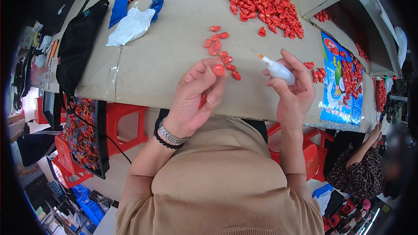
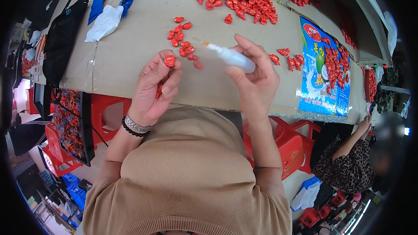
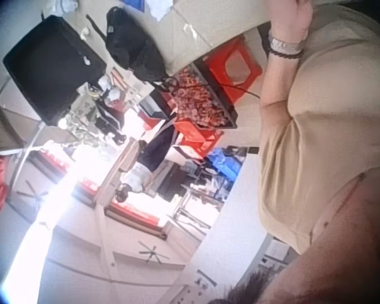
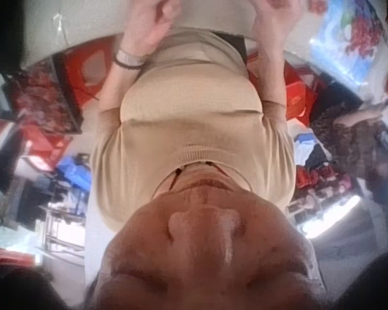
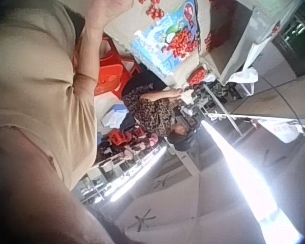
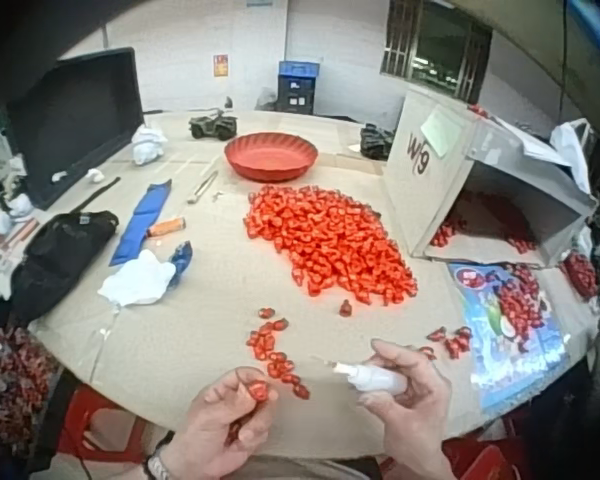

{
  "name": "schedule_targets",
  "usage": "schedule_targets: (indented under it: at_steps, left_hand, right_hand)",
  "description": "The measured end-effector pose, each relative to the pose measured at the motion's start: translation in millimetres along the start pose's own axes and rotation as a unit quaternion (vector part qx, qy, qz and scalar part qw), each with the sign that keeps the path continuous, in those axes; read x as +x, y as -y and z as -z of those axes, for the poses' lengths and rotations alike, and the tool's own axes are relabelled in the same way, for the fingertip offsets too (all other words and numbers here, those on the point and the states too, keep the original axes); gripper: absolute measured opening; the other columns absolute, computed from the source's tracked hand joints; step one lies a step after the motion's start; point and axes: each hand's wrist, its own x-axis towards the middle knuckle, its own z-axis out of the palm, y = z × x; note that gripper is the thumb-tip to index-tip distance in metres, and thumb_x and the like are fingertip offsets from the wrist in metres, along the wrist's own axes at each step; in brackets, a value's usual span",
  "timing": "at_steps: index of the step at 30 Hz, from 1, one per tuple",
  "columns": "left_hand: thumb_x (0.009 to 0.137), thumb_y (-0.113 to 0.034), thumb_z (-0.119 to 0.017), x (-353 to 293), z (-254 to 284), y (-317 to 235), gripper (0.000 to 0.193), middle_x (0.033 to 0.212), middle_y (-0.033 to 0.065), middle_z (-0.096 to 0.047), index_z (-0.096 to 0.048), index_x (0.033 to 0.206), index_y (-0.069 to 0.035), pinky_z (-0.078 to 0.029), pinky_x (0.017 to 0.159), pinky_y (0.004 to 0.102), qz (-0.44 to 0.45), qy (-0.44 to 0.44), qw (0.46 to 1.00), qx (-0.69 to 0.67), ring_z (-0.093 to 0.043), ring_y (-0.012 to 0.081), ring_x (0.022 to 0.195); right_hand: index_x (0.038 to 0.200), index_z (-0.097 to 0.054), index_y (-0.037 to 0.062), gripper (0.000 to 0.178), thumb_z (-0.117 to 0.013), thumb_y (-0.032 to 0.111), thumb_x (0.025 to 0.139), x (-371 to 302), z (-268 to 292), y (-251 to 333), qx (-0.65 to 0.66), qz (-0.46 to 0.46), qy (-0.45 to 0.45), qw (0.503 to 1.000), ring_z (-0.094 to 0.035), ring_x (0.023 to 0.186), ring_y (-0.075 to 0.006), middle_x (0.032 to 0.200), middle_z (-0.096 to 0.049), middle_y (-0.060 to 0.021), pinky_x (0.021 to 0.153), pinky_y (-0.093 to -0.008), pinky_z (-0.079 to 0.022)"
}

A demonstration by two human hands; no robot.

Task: Assemble small red toy components using glue.

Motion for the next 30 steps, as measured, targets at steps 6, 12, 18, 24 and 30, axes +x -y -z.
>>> schedule_targets:
  at_steps: [6, 12, 18, 24, 30]
  left_hand:
    - [0.097, -0.018, -0.052, 1.5, 6.1, -19.1, 0.019, 0.098, 0.0049, -0.062, -0.056, 0.11, -0.005, -0.027, 0.04, 0.0175, -0.046, -0.004, 0.999, 0.007, -0.043, 0.0048, 0.055]
    - [0.098, -0.014, -0.049, 1.6, 14.6, -29.0, 0.014, 0.103, 0.0074, -0.062, -0.052, 0.109, -0.005, -0.027, 0.039, 0.0164, -0.062, 0.009, 0.998, -0.007, -0.039, 0.0054, 0.056]
    - [0.097, -0.017, -0.052, 0.0, 13.1, -25.6, 0.018, 0.099, 0.0052, -0.063, -0.056, 0.11, -0.005, -0.027, 0.039, 0.0172, -0.062, -0.011, 0.998, -0.004, -0.043, 0.0049, 0.055]
    - [0.096, -0.017, -0.054, -1.3, 11.6, -14.7, 0.019, 0.099, 0.0046, -0.063, -0.056, 0.111, -0.005, -0.027, 0.04, 0.0174, -0.039, -0.009, 0.999, 0.002, -0.043, 0.0048, 0.055]
    - [0.097, -0.018, -0.052, -2.3, 0.4, -0.7, 0.016, 0.097, 0.0042, -0.063, -0.055, 0.108, -0.007, -0.025, 0.039, 0.0166, -0.011, -0.025, 1.0, 0.012, -0.04, 0.0043, 0.054]
  right_hand:
    - [0.103, -0.058, 0.0, 0.031, -0.065, -0.011, 0.075, 8.0, 2.8, -9.8, 0.111, -0.168, 0.04, 0.979, -0.066, 0.082, -0.0192, 0.092, -0.06, -0.0092, 0.069, -0.0264, -0.054]
    - [0.087, -0.058, 0.0037, 0.023, -0.071, -0.005, 0.071, 8.9, -15.2, -15.7, -0.182, -0.042, 0.137, 0.973, -0.064, 0.071, -0.0176, 0.08, -0.059, -0.0067, 0.06, -0.0296, -0.05]
    - [0.084, -0.062, 0.0038, 0.024, -0.078, 0.002, 0.066, 2.0, -32.6, -18.4, -0.387, 0.091, 0.158, 0.904, -0.061, 0.067, -0.0251, 0.08, -0.059, -0.0084, 0.058, -0.0331, -0.047]
    - [0.086, -0.064, 0.0012, 0.02, -0.075, -0.002, 0.07, 4.0, -25.7, -23.1, -0.32, 0.104, 0.142, 0.931, -0.061, 0.065, -0.018, 0.079, -0.063, -0.0071, 0.056, -0.0292, -0.048]
    - [0.087, -0.066, -0.0021, 0.011, -0.071, -0.004, 0.078, 5.3, -26.5, 4.0, -0.065, -0.082, 0.099, 0.99, -0.059, 0.064, -0.0082, 0.079, -0.065, -0.0048, 0.054, -0.0203, -0.047]
